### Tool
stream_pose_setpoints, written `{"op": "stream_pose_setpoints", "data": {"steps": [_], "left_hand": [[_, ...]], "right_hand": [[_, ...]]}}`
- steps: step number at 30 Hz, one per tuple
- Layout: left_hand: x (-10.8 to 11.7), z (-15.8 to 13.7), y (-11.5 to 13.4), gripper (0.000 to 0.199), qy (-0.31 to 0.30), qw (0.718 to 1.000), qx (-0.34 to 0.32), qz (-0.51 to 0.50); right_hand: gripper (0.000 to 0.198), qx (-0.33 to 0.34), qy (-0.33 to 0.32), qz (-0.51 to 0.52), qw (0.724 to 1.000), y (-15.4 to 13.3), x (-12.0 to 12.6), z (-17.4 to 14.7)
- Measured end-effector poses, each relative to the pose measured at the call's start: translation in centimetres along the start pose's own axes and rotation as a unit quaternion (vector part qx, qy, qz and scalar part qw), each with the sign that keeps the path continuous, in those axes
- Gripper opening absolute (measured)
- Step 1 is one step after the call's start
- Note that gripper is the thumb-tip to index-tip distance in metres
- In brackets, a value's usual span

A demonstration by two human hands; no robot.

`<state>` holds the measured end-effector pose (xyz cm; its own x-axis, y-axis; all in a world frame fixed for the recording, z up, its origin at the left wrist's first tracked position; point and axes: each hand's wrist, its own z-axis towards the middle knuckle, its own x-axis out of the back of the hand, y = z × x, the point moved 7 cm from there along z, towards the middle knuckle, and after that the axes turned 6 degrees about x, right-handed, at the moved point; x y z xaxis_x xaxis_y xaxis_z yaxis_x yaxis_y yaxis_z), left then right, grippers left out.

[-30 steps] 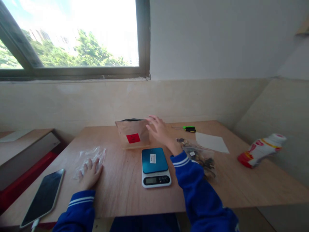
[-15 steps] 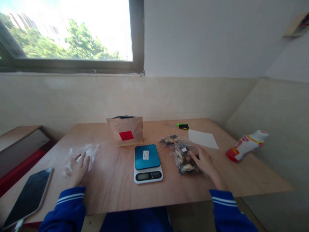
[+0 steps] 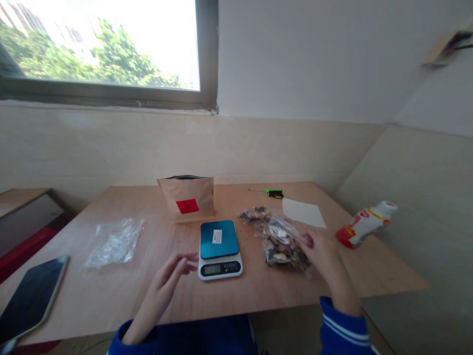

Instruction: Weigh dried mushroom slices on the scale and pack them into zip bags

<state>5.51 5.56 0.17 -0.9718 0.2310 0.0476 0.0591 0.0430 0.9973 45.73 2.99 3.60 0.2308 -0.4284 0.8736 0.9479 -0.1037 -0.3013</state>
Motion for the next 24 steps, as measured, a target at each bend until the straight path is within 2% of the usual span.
{"op": "stream_pose_setpoints", "data": {"steps": [1,3,6,8,11,13,15,19,21,24], "left_hand": [[-1.8,-0.4,0.6,0.037,-0.039,0.999,-0.004,-0.020],[-4.8,-1.2,2.1,0.033,-0.099,0.994,-0.011,-0.052],[-7.4,-1.7,3.9,0.030,-0.133,0.987,-0.019,-0.093],[-7.2,-1.5,4.6,0.029,-0.090,0.988,-0.031,-0.125],[-4.6,-1.1,4.3,0.031,0.045,0.989,-0.042,-0.137],[-2.8,-1.1,3.6,0.035,0.101,0.987,-0.035,-0.121],[-1.5,-1.1,2.7,0.038,0.127,0.986,-0.018,-0.104],[0.2,-1.4,0.9,0.049,0.197,0.976,0.028,-0.083],[0.0,-1.3,0.7,0.048,0.182,0.980,0.027,-0.075],[-0.9,-0.8,1.5,0.037,0.104,0.993,-0.010,-0.060]], "right_hand": [[0.028,-0.004,-0.023,0.031,0.999,-1.5,0.6,-0.7],[0.027,-0.011,-0.025,0.060,0.998,-5.4,1.9,-1.9],[0.022,0.062,0.018,0.164,0.984,-13.6,2.7,-2.8],[0.018,0.123,0.019,0.266,0.956,-18.9,2.1,-3.3],[0.011,0.124,-0.091,0.443,0.883,-24.0,-0.9,-4.2],[0.019,0.110,-0.158,0.508,0.840,-26.0,-2.5,-5.0],[0.029,0.111,-0.203,0.531,0.815,-27.1,-3.4,-5.8],[0.033,0.105,-0.230,0.537,0.805,-27.4,-4.2,-6.3],[0.032,0.081,-0.213,0.547,0.806,-26.9,-4.4,-6.0],[0.031,0.060,-0.205,0.564,0.798,-26.2,-4.6,-5.9]]}}
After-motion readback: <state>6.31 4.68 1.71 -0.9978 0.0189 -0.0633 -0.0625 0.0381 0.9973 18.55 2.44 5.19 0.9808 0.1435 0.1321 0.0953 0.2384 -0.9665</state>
